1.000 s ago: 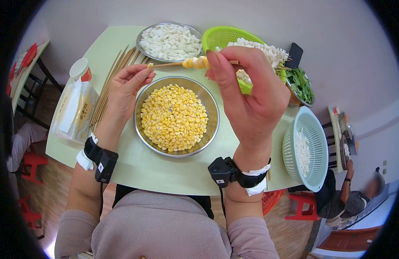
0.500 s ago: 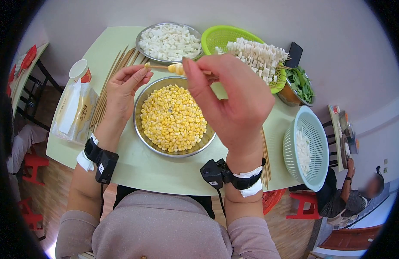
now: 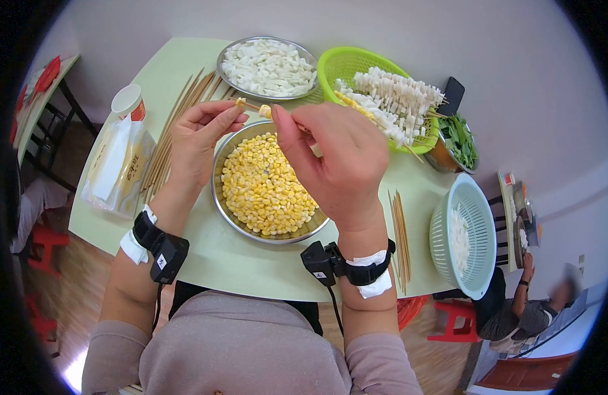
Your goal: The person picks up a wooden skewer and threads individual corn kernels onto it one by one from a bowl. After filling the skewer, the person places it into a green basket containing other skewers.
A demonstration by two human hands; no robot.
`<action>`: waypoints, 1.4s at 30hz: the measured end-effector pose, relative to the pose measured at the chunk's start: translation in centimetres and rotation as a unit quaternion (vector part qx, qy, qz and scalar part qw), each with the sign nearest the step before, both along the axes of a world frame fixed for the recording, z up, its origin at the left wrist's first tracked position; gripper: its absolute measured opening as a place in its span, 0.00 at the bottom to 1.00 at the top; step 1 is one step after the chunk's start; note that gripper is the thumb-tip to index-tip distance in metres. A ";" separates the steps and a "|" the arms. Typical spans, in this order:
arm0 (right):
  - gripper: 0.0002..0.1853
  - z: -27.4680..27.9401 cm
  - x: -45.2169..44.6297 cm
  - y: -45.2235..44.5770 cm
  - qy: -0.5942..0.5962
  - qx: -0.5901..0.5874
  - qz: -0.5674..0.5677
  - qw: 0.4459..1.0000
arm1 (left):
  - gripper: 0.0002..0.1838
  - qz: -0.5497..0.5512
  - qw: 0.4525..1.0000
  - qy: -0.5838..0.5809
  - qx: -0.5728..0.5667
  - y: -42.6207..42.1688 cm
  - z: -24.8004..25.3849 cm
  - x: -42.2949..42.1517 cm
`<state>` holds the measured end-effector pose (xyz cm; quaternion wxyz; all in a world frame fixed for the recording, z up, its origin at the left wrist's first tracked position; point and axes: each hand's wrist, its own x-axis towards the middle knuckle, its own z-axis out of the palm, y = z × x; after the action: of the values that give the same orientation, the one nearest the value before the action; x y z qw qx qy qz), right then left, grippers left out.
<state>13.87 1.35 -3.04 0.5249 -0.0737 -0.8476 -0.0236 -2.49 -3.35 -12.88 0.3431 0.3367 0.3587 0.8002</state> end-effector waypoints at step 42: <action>0.05 1.6 2.8 0.6 0.084 -0.126 -0.017 0.988 | 0.11 -0.025 0.997 -0.022 -0.074 0.5 -0.7 -0.8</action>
<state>16.62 1.95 -1.46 0.5805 -0.1554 -0.7952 0.0808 -3.31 -2.80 -13.59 0.3946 0.3018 0.4009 0.7697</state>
